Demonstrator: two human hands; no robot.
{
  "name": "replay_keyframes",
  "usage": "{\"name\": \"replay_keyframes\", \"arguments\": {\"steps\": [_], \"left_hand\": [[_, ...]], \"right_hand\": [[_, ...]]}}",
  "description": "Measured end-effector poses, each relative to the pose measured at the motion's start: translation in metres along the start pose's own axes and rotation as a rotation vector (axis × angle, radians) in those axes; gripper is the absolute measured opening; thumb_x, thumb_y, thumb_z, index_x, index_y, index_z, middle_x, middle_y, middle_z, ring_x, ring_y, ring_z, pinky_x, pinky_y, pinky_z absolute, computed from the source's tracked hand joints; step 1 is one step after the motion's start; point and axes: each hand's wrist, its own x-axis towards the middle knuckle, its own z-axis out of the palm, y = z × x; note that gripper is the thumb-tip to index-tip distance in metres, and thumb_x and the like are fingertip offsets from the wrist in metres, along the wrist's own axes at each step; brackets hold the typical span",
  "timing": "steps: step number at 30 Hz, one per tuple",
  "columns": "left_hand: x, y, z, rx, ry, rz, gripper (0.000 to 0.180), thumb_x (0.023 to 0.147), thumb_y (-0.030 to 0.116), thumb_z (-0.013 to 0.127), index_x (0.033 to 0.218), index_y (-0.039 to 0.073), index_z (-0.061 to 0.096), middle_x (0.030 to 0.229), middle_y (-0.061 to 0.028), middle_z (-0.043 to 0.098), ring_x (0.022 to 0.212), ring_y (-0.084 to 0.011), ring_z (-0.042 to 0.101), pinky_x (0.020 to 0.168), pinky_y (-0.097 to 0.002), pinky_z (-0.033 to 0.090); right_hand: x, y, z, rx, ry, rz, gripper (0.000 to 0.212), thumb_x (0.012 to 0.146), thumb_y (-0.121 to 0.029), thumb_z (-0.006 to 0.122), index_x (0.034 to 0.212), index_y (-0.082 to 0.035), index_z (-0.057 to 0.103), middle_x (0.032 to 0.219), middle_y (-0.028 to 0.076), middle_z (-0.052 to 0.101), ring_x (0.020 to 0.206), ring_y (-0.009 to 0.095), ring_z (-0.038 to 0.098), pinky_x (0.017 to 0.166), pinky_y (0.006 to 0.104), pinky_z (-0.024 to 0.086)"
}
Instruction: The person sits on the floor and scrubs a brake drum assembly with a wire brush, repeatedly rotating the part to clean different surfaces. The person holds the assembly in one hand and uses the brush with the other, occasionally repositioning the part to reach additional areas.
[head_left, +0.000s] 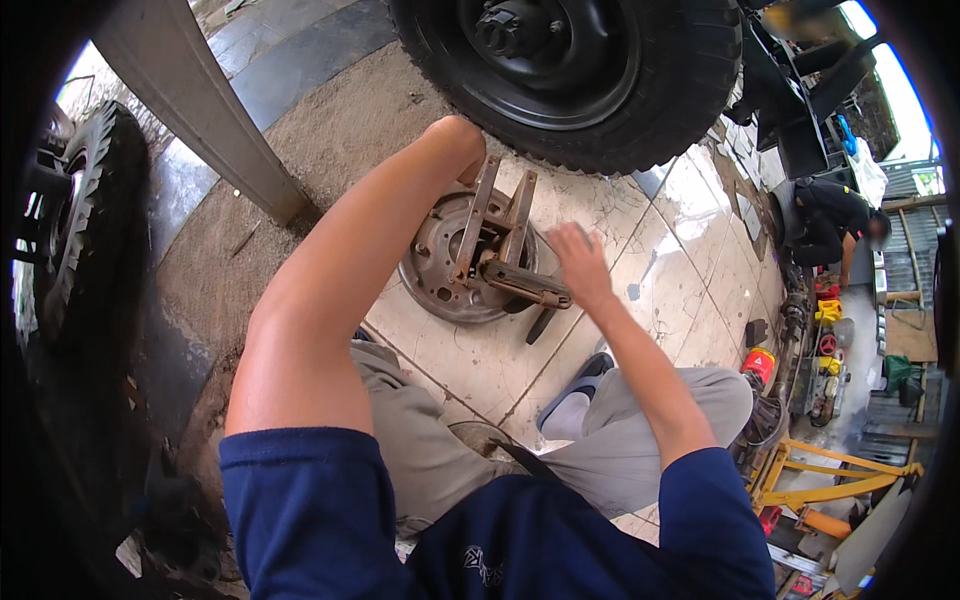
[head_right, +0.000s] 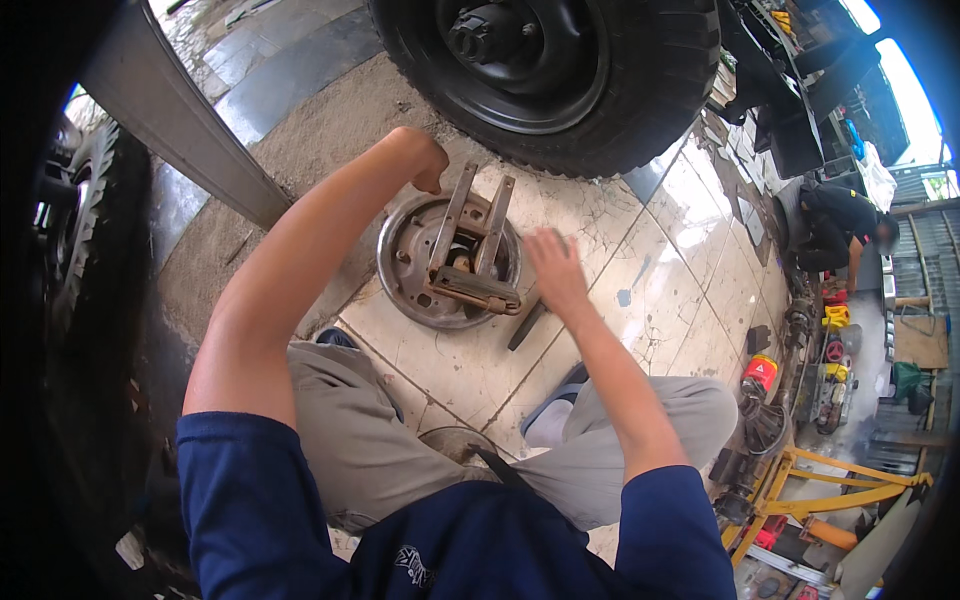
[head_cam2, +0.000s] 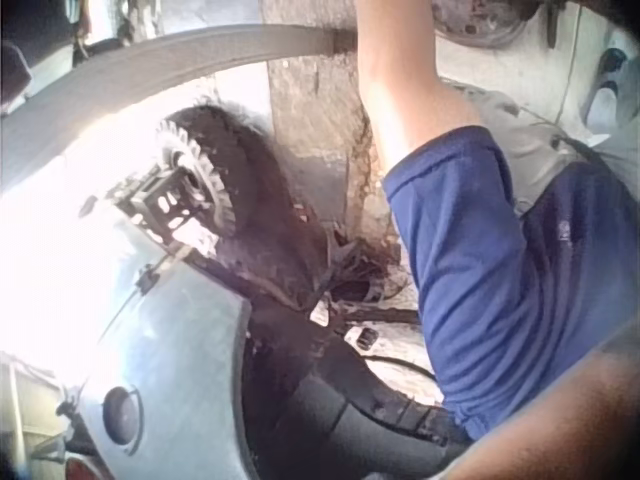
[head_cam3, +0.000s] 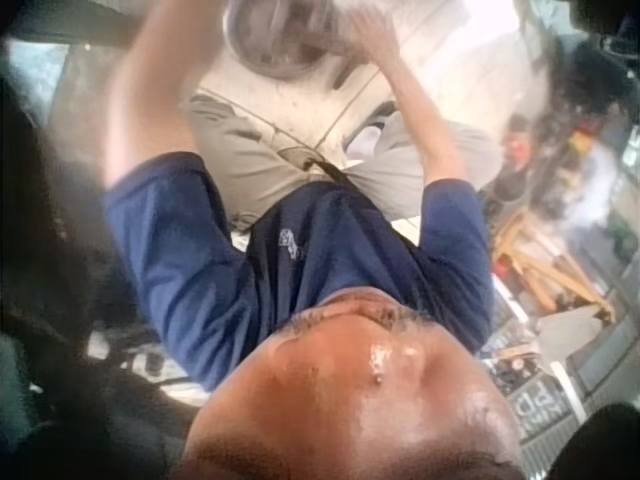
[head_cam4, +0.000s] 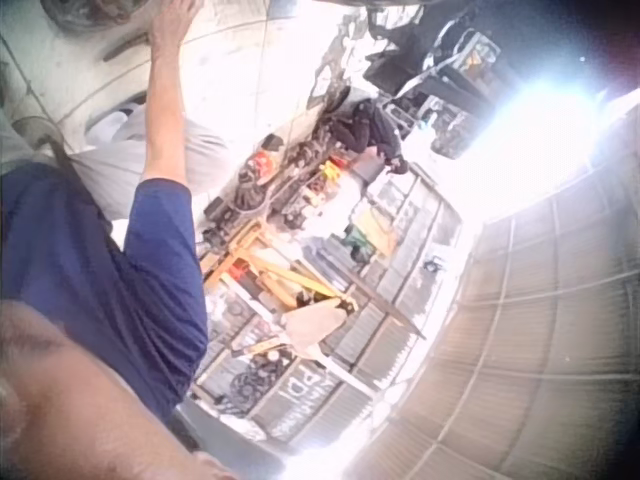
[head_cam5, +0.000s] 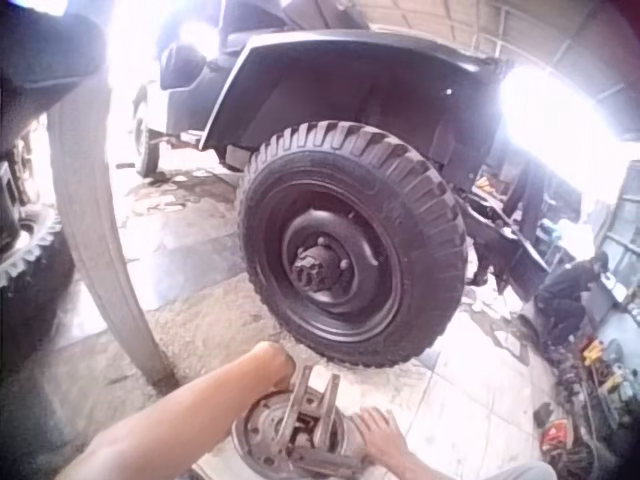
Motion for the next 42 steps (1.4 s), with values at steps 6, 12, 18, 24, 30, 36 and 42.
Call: {"name": "replay_keyframes", "arguments": {"steps": [6,12,18,24,30,36,42], "left_hand": [[-0.008,0.007,0.004,0.049,-0.055,0.023,0.058,0.094,0.051,0.065,0.136,0.012,0.065,0.136,-0.0126,0.066,0.125,-0.0341,0.062,0.103,-0.0461,0.051],[-0.001,0.017,0.024,-0.003,0.041,0.084,0.058,0.095,0.049,0.063,0.143,0.015,0.06,0.142,-0.0123,0.062,0.127,-0.0345,0.061,0.104,-0.0451,0.051],[-0.023,0.04,0.033,-0.198,-0.189,0.276,0.059,0.101,0.052,0.053,0.149,0.018,0.053,0.146,-0.0177,0.057,0.132,-0.0343,0.057,0.108,-0.0455,0.049],[-0.056,0.061,0.019,-0.546,-0.649,0.202,0.048,0.105,0.034,0.04,0.144,0.01,0.054,0.123,-0.0131,0.071,0.096,-0.0241,0.075,0.083,-0.0423,0.064],[-0.069,0.063,0.003,-0.722,-0.704,0.256,0.05,0.106,0.028,0.042,0.152,0.009,0.046,0.126,-0.0146,0.068,0.098,-0.0271,0.073,0.083,-0.04,0.065],[-0.063,0.071,0.001,-0.612,-0.677,0.272,0.051,0.108,0.031,0.045,0.156,0.015,0.044,0.129,-0.0136,0.067,0.102,-0.0242,0.072,0.088,-0.0393,0.061],[-0.06,0.07,0.0,-0.586,-0.676,0.277,0.05,0.106,0.028,0.048,0.153,0.014,0.047,0.129,-0.0155,0.067,0.102,-0.0267,0.071,0.085,-0.0406,0.063]], "right_hand": [[0.011,0.041,-0.083,0.103,-0.121,0.004,0.069,0.089,-0.002,0.051,0.156,-0.013,0.041,0.158,0.012,0.046,0.149,0.027,0.038,0.123,0.0539,0.026],[0.007,0.027,-0.139,0.702,-0.117,-0.036,0.067,0.087,0.007,0.044,0.152,-0.008,0.046,0.155,0.015,0.049,0.143,0.031,0.046,0.121,0.0465,0.035],[0.005,-0.014,-0.182,1.062,-0.135,-0.119,0.061,0.09,0.005,0.043,0.151,-0.003,0.046,0.151,0.02,0.051,0.141,0.034,0.047,0.122,0.0432,0.035],[-0.009,-0.032,-0.161,1.371,-0.213,0.079,0.058,0.093,0.002,0.039,0.15,-0.004,0.046,0.133,0.029,0.061,0.123,0.04,0.061,0.109,0.0435,0.046],[-0.013,-0.033,-0.163,1.402,-0.197,0.091,0.056,0.094,0.0,0.039,0.149,-0.002,0.047,0.125,0.03,0.064,0.114,0.042,0.064,0.101,0.046,0.049],[-0.02,-0.034,-0.185,1.395,-0.226,0.177,0.057,0.093,0.001,0.04,0.15,0.002,0.044,0.128,0.031,0.063,0.114,0.043,0.064,0.101,0.0464,0.05],[-0.024,-0.042,-0.168,1.287,-0.055,0.089,0.057,0.093,0.001,0.042,0.15,0.005,0.042,0.124,0.033,0.064,0.109,0.046,0.065,0.097,0.0489,0.051]]}}
